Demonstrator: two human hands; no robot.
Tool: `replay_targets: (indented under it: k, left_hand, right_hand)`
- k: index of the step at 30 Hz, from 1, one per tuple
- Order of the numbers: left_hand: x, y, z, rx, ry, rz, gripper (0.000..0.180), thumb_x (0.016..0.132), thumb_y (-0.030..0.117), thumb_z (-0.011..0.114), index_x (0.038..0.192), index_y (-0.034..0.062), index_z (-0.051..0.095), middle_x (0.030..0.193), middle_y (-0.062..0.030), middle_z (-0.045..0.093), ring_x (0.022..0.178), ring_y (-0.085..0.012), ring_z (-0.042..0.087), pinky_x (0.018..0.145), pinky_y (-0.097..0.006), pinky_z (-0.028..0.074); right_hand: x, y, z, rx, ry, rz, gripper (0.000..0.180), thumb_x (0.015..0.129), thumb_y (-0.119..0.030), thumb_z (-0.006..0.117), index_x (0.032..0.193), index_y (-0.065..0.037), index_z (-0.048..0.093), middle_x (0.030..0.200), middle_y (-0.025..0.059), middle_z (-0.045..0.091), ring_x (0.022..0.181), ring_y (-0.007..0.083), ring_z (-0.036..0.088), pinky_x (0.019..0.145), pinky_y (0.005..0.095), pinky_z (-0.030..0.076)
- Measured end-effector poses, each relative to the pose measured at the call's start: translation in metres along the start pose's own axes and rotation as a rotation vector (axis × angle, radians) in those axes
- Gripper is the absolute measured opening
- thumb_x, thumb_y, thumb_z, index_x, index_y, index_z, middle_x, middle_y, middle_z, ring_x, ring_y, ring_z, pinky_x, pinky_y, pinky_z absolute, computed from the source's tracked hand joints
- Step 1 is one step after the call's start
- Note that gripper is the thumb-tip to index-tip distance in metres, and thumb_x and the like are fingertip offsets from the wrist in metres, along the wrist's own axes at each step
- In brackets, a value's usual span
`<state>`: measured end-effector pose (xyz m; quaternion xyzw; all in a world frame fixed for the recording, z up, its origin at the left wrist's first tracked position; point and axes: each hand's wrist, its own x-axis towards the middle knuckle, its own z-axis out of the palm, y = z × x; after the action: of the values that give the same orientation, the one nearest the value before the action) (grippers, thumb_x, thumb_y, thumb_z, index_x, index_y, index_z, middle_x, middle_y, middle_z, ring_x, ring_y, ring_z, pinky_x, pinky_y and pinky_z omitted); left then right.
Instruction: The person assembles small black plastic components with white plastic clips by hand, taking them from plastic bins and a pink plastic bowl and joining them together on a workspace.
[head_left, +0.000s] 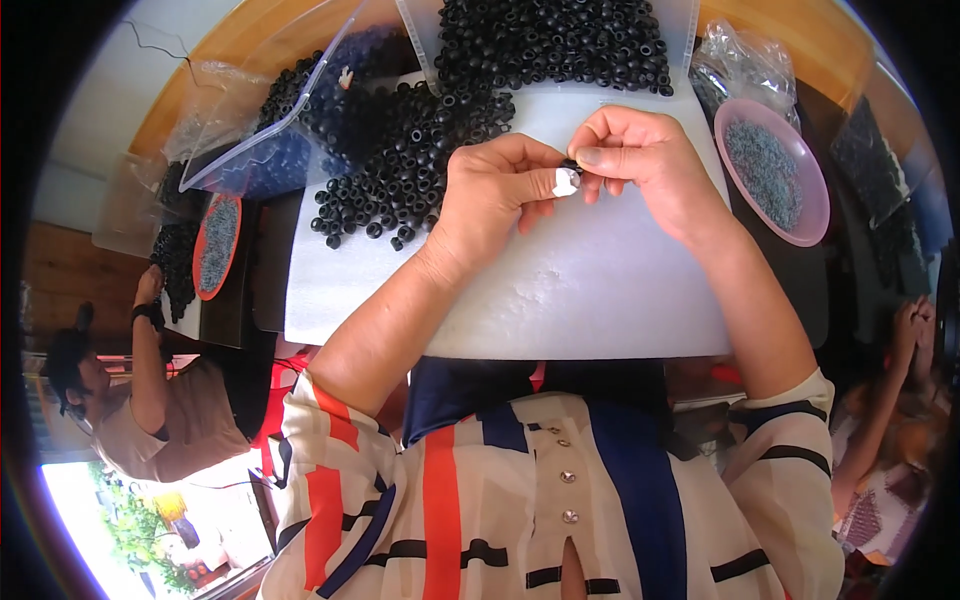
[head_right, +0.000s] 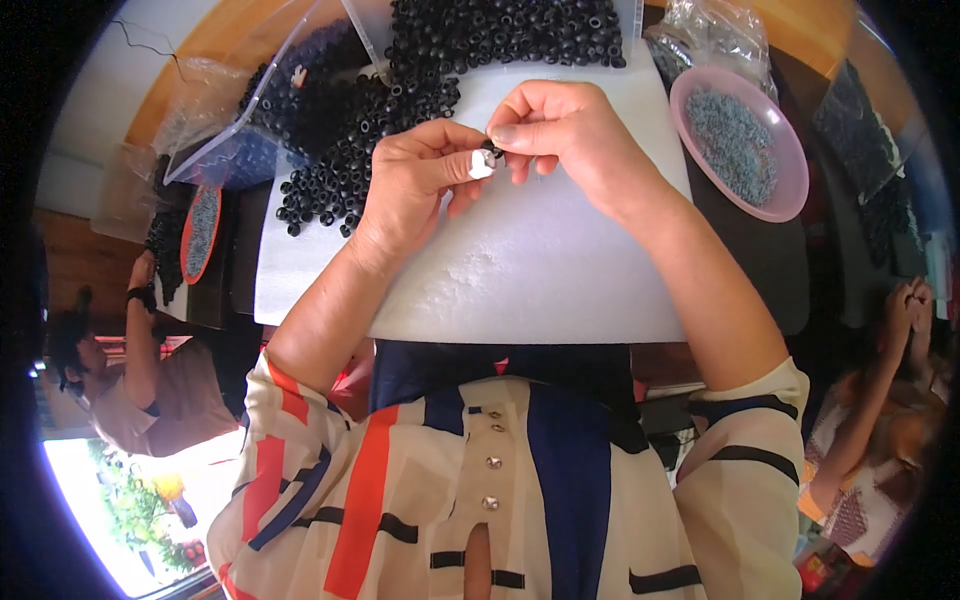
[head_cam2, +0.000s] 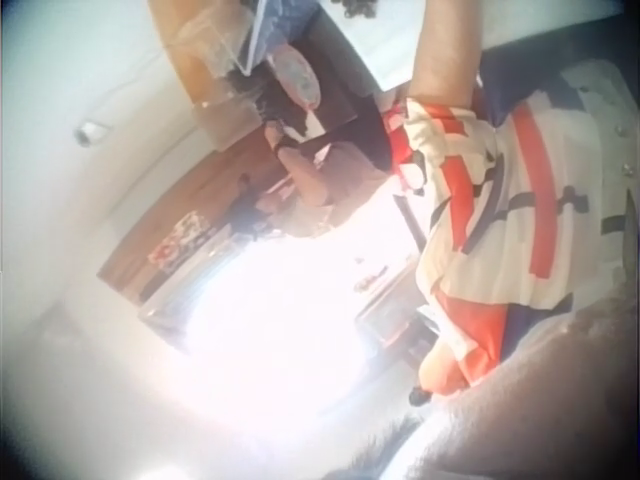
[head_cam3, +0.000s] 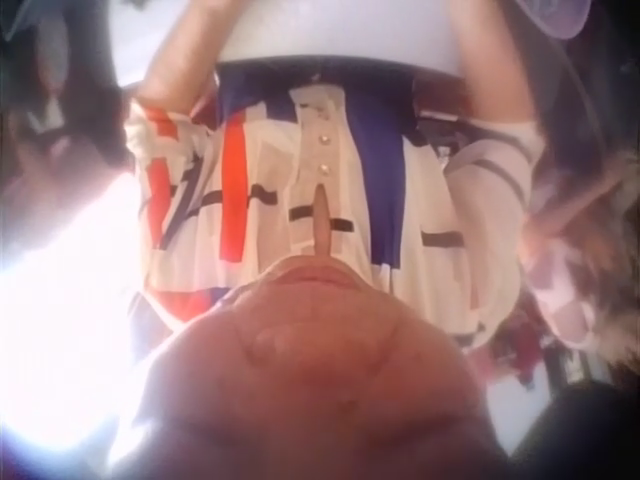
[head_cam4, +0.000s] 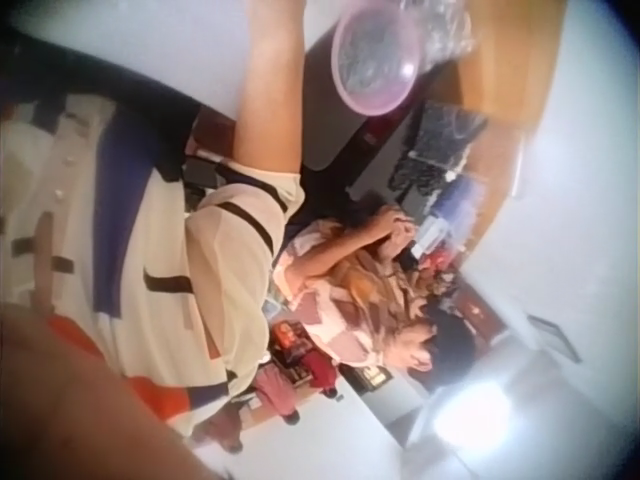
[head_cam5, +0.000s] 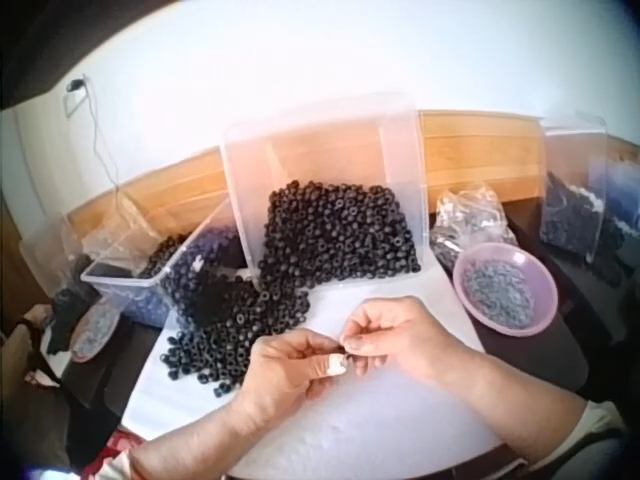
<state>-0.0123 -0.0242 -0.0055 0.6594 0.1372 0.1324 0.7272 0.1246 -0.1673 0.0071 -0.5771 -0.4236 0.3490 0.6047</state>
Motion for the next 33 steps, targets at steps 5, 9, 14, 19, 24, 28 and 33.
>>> replay_targets:
  k: [5, 9, 14, 19, 24, 28, 33]
  left_hand:
    - [-0.001, -0.004, 0.001, 0.083, 0.067, 0.064, 0.016, 0.082, -0.002, 0.069, 0.097, -0.0055, 0.065, 0.077, -0.0086, 0.066, 0.060, -0.0110, 0.060, 0.045, -0.021, 0.042]
    - [-0.002, 0.000, 0.009, 0.012, 0.088, 0.109, 0.018, 0.081, -0.004, 0.069, 0.098, -0.0056, 0.064, 0.078, -0.0085, 0.066, 0.062, -0.0116, 0.060, 0.047, -0.022, 0.044]
    - [-0.004, -0.001, 0.008, -0.033, 0.027, 0.139, 0.019, 0.080, -0.005, 0.070, 0.097, -0.0063, 0.063, 0.079, -0.0097, 0.067, 0.064, -0.0125, 0.061, 0.048, -0.023, 0.046]
    - [-0.005, -0.004, 0.007, -0.018, 0.027, 0.075, 0.016, 0.082, -0.001, 0.069, 0.096, -0.0062, 0.064, 0.082, -0.0124, 0.068, 0.062, -0.0135, 0.061, 0.047, -0.023, 0.046]
    - [-0.006, -0.006, 0.007, -0.030, 0.013, 0.056, 0.010, 0.084, 0.001, 0.068, 0.090, -0.0063, 0.065, 0.078, -0.0107, 0.068, 0.061, -0.0119, 0.062, 0.045, -0.023, 0.045]
    - [-0.009, -0.004, 0.008, -0.008, -0.054, 0.081, 0.012, 0.085, 0.001, 0.067, 0.094, -0.0061, 0.064, 0.080, -0.0111, 0.068, 0.062, -0.0127, 0.063, 0.045, -0.023, 0.046]
    - [-0.010, 0.001, 0.005, 0.003, -0.126, 0.074, 0.017, 0.088, 0.000, 0.062, 0.102, -0.0085, 0.061, 0.084, -0.0171, 0.068, 0.064, -0.0171, 0.065, 0.044, -0.024, 0.046]
  right_hand:
    - [0.003, 0.003, 0.001, 0.040, -0.007, 0.038, 0.010, 0.087, -0.014, 0.063, 0.087, -0.004, 0.063, 0.077, 0.0021, 0.065, 0.066, 0.0110, 0.061, 0.060, 0.0215, 0.039]
    - [-0.001, 0.001, 0.003, 0.043, -0.009, 0.056, 0.010, 0.088, -0.014, 0.063, 0.087, -0.004, 0.063, 0.076, 0.0017, 0.064, 0.066, 0.0111, 0.061, 0.060, 0.0214, 0.039]
    - [-0.001, 0.001, 0.003, 0.062, 0.030, 0.032, 0.011, 0.087, -0.015, 0.064, 0.087, -0.004, 0.063, 0.076, 0.0014, 0.064, 0.065, 0.0099, 0.060, 0.060, 0.0214, 0.039]
    - [-0.001, 0.001, 0.005, 0.055, 0.030, 0.041, 0.011, 0.086, -0.016, 0.066, 0.086, -0.005, 0.063, 0.075, 0.0012, 0.064, 0.065, 0.0092, 0.058, 0.060, 0.0216, 0.039]
    - [-0.002, -0.002, 0.007, 0.038, 0.063, 0.035, 0.012, 0.085, -0.016, 0.067, 0.084, -0.004, 0.063, 0.073, 0.0014, 0.064, 0.064, 0.0090, 0.058, 0.060, 0.0217, 0.038]
    - [-0.004, 0.002, 0.009, -0.064, 0.089, -0.046, 0.008, 0.084, -0.009, 0.068, 0.082, -0.002, 0.063, 0.073, 0.0029, 0.064, 0.067, 0.0084, 0.059, 0.059, 0.0216, 0.043]
    - [-0.006, 0.000, 0.012, -0.101, 0.113, -0.122, 0.007, 0.084, -0.005, 0.068, 0.082, -0.001, 0.063, 0.071, 0.0032, 0.063, 0.067, 0.0074, 0.059, 0.057, 0.0205, 0.044]
